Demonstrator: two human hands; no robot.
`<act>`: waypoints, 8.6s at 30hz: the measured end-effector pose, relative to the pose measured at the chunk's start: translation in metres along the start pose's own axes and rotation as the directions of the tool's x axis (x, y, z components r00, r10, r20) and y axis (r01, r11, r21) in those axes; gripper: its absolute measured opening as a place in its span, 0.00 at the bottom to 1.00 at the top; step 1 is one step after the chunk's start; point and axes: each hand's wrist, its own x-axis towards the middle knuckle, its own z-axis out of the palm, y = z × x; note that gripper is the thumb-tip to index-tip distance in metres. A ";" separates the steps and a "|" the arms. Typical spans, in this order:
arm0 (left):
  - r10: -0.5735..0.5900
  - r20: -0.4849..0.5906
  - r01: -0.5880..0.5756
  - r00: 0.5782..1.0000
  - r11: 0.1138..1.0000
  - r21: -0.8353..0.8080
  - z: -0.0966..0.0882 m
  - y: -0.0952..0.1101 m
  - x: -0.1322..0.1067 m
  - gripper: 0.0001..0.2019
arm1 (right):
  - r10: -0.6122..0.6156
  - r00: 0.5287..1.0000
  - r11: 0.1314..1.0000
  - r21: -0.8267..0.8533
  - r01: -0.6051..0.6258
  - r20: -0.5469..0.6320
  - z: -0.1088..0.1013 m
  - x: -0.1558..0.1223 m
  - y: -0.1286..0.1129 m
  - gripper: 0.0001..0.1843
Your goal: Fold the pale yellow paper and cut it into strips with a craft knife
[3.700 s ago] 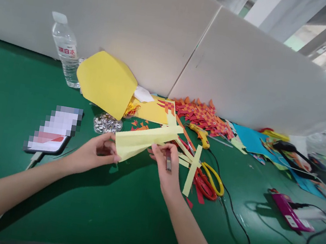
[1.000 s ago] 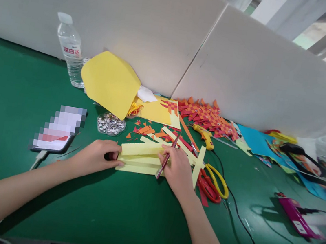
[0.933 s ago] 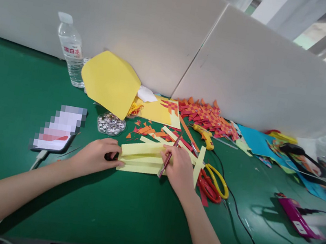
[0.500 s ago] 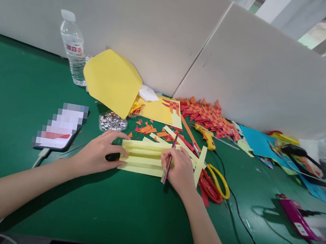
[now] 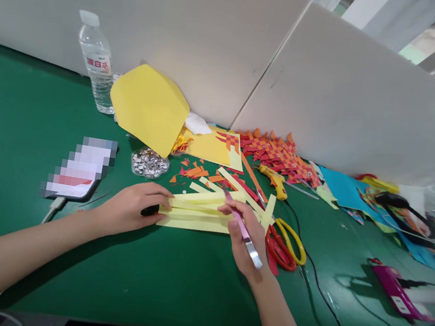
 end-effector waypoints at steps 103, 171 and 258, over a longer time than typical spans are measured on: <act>0.040 0.007 -0.040 0.999 0.999 0.026 -0.005 -0.007 -0.001 0.09 | 0.496 0.858 0.609 0.649 -0.456 0.137 0.021 -0.002 0.032 0.15; 0.050 0.042 -0.053 0.998 0.997 0.056 -0.013 0.000 0.000 0.13 | 0.466 0.861 0.618 0.622 -0.481 0.203 0.069 0.007 -0.021 0.14; 0.061 0.025 -0.063 0.998 0.995 0.077 -0.009 -0.006 -0.003 0.11 | 0.498 0.862 0.692 0.556 -0.460 0.093 0.000 -0.005 0.050 0.13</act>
